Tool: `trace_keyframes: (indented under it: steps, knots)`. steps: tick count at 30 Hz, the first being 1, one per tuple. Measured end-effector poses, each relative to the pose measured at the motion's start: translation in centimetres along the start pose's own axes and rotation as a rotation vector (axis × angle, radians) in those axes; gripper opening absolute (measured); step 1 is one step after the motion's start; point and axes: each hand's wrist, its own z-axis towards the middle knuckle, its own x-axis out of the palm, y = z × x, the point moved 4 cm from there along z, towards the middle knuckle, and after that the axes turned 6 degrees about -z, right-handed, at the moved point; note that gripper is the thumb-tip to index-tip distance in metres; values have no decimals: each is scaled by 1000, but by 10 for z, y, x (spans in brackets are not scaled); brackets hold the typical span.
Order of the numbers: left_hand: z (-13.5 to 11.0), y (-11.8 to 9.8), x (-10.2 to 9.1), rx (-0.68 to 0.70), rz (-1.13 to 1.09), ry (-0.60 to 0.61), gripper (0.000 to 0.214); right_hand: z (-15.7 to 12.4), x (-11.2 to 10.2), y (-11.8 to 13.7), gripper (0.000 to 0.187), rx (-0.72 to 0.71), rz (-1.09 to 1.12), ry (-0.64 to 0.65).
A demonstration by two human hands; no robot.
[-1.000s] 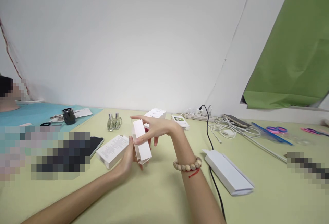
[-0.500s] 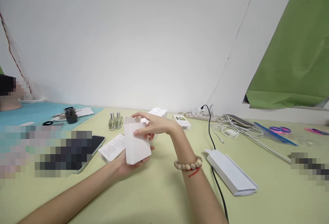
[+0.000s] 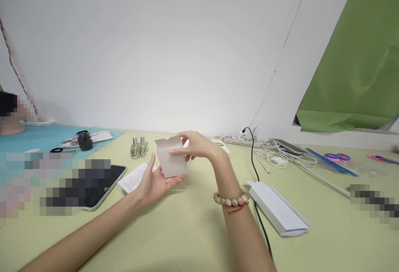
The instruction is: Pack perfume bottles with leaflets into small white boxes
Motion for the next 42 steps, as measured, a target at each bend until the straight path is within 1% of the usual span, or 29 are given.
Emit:
trace_keyframes:
  steps: [3, 6, 8, 10, 12, 14, 18, 19, 21, 22, 24, 26, 28, 30, 32, 34, 37, 39, 40, 42]
  knots:
    - [0, 1, -2, 0, -22, -18, 74, 0, 7, 5, 60, 22, 16, 80]
    - [2, -1, -6, 32, -42, -56, 64, -2, 12, 12, 67, 35, 29, 135]
    - [2, -4, -7, 68, 9, -84, 57, -4, 14, 15, 75, 53, 30, 136]
    - [2, -8, -7, 116, 97, -85, 52, -6, 14, 17, 86, 71, 15, 108]
    - [2, -11, -6, 158, 200, -79, 49, -6, 15, 17, 91, 69, -6, 84]
    - [1, -15, -6, 186, 315, -101, 50, -5, 17, 19, 87, 39, -27, 77]
    - [4, -27, -9, 247, 513, -183, 53, -2, 21, 27, 71, -59, -26, 65]
    - [5, -32, -10, 287, 544, -196, 54, -1, 20, 29, 66, -85, -17, 54]
    - [4, -45, -9, 408, 634, -208, 53, -1, 18, 32, 57, -132, -9, 21]
    - [3, -52, -7, 482, 709, -220, 52, -2, 16, 32, 54, -149, -13, -7]
    - [-3, -66, -4, 634, 942, -283, 50, -4, 8, 31, 50, -163, -36, -90]
    - [-11, -76, -1, 767, 1276, -405, 46, -8, -1, 28, 49, -155, -73, -192]
    - [-16, -79, 0, 821, 1644, -524, 47, -12, -9, 25, 51, -128, -126, -288]
    - [-16, -75, -5, 757, 1949, -590, 58, -15, -15, 24, 52, -101, -194, -365]
    - [-14, -69, -14, 621, 2137, -611, 74, -16, -18, 24, 50, -90, -264, -423]
    - [-11, -64, -23, 467, 2236, -608, 84, -16, -19, 25, 49, -100, -316, -465]
    - [-11, -60, -31, 296, 2308, -654, 81, -15, -18, 28, 50, -157, -332, -507]
    - [-11, -61, -31, 244, 2317, -697, 72, -14, -17, 30, 52, -203, -323, -528]
    - [-12, -62, -30, 249, 2306, -711, 69, -15, -17, 31, 53, -221, -320, -540]
    - [-13, -67, -25, 337, 2261, -739, 65, -15, -17, 33, 53, -251, -316, -564]
